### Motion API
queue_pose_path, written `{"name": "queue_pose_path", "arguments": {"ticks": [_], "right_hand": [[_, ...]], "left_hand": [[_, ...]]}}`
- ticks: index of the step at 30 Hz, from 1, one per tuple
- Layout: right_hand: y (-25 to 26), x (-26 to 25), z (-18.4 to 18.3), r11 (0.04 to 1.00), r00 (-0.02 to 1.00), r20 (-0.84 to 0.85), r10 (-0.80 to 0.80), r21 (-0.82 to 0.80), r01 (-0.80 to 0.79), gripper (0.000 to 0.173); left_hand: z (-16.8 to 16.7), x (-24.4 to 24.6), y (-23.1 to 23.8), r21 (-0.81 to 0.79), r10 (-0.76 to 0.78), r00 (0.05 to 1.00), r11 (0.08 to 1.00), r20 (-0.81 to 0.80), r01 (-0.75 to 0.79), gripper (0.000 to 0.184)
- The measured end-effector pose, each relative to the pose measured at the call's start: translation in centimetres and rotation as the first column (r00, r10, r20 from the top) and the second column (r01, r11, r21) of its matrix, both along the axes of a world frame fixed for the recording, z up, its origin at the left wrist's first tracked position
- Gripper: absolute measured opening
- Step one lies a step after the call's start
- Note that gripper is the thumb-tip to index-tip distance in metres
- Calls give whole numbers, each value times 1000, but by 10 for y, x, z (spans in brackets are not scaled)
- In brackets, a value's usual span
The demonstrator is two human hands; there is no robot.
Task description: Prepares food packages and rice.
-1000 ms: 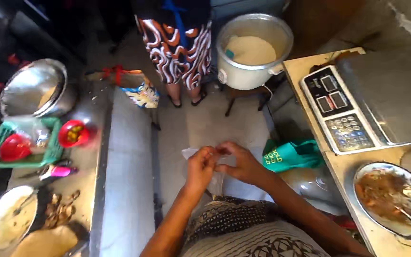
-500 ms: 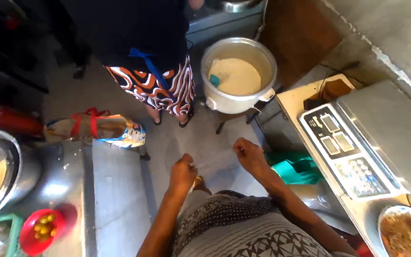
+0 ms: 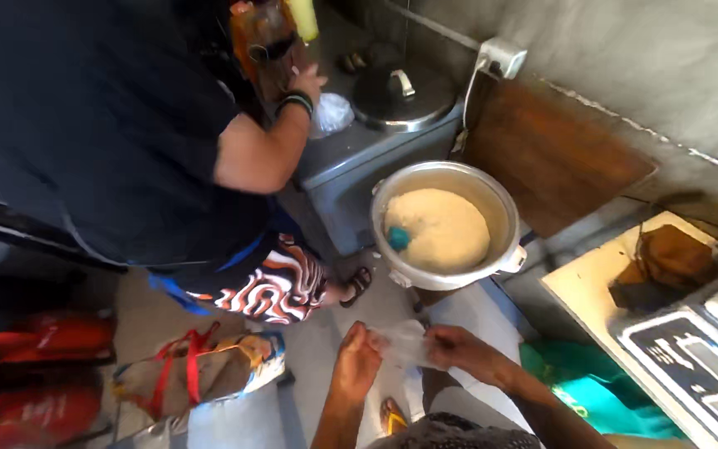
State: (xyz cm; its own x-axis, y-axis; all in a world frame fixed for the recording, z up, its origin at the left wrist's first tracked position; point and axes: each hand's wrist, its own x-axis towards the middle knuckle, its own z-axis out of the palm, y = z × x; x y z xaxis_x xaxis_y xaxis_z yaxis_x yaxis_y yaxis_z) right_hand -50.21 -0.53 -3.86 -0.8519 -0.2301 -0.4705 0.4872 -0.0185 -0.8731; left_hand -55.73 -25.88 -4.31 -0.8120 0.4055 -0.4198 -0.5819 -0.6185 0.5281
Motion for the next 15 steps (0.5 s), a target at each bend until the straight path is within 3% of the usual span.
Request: {"name": "queue_pose_path", "arguments": {"ticks": [2, 4, 5, 7, 9, 10, 12, 14, 15], "right_hand": [[6, -26, -6, 996, 998, -11, -59, 60, 60, 22], [19, -61, -7, 969, 970, 20, -243, -45, 244, 13], [30, -80, -2, 949, 954, 52, -296, -94, 300, 14], [47, -113, 10, 939, 947, 114, -301, -137, 315, 15], [58, -138, 14, 960, 967, 132, -216, -155, 235, 15], [61, -148, 13, 969, 977, 128, -172, -154, 191, 14], [67, -166, 11, 986, 992, 81, -101, -121, 110, 11], [73, -177, 3, 999, 1000, 4, 3, -42, -2, 33], [75, -179, -3, 999, 998, -46, 52, 2, -52, 37]], "left_hand": [[4, -21, 18, -44, 3, 1000, 999, 25, -2, 21], [7, -43, 30, -276, -71, 995, 960, -72, 48, 10], [9, -52, 33, -473, -196, 969, 875, -148, 105, 6], [11, -66, 45, -752, -433, 888, 634, -155, 178, 30], [3, -78, 60, -881, -485, 865, 457, -127, 127, 29], [-2, -84, 66, -898, -440, 888, 433, -136, 77, 24], [-7, -100, 78, -842, -209, 969, 539, -132, 2, 16], [-7, -114, 88, -730, 40, 999, 682, -14, -38, 12], [-7, -118, 90, -675, 105, 993, 736, 52, -43, 14]]}}
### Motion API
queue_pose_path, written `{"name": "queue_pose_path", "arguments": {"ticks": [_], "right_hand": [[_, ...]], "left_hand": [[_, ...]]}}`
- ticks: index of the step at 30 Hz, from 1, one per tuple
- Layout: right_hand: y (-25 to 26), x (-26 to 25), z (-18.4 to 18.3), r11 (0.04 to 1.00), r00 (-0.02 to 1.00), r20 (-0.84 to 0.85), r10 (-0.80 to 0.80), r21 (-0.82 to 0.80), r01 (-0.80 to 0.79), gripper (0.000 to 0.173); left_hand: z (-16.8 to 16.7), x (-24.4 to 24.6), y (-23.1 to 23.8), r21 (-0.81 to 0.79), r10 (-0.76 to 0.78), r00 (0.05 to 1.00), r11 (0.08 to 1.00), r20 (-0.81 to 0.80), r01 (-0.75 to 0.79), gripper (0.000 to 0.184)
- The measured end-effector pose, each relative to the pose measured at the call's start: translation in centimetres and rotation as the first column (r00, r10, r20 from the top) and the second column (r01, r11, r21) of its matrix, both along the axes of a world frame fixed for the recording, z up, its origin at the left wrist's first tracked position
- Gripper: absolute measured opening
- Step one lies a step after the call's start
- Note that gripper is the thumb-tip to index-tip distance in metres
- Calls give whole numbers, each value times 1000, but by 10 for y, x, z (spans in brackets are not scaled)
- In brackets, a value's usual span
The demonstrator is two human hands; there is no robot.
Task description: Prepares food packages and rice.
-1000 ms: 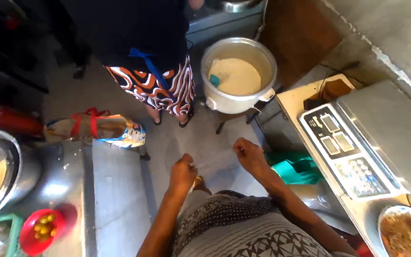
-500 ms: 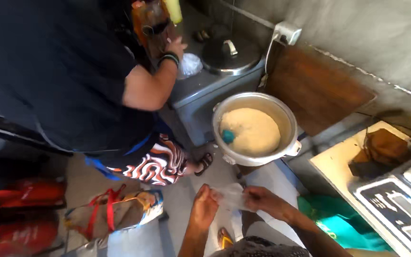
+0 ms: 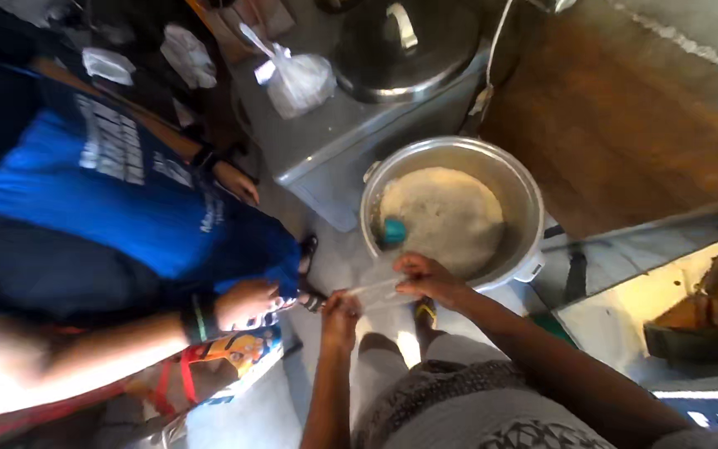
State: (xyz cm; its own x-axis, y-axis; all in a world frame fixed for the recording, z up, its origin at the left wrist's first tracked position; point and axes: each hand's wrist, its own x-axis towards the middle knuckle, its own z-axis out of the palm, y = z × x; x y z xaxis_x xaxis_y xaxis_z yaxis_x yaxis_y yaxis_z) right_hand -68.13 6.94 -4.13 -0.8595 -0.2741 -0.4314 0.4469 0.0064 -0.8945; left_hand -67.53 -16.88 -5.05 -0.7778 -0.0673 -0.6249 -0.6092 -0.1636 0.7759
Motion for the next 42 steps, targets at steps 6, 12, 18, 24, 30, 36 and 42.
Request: {"name": "queue_pose_path", "arguments": {"ticks": [6, 12, 18, 24, 30, 36, 42], "right_hand": [[-4, -11, -29, 892, 977, -203, 71, 451, 29, 28], [1, -32, -56, 916, 970, -231, -75, 368, 159, 24], [15, -73, -82, 843, 994, 30, -106, 532, 74, 34], [-13, -125, -129, 635, 969, 180, 171, 731, -248, 35], [-20, -139, -129, 524, 942, 257, 214, 784, -333, 37], [44, -143, -99, 359, 952, 150, 266, 901, -242, 32], [92, -161, -101, 82, 901, 362, 238, 917, -390, 38]], "left_hand": [[-7, -10, -3, 346, 44, 999, 937, 14, -46, 32], [-18, -27, -2, -619, -558, 799, 715, -225, 325, 20], [-28, -46, -39, -785, -510, 852, 573, -117, 235, 40], [-35, -49, -53, -618, -232, 971, 772, -53, 150, 53], [-55, -66, -34, -453, 17, 999, 891, -33, -30, 62], [-69, -81, -21, -354, 0, 1000, 935, 6, 2, 64], [-97, -69, -7, -294, 84, 992, 954, 92, -54, 65]]}}
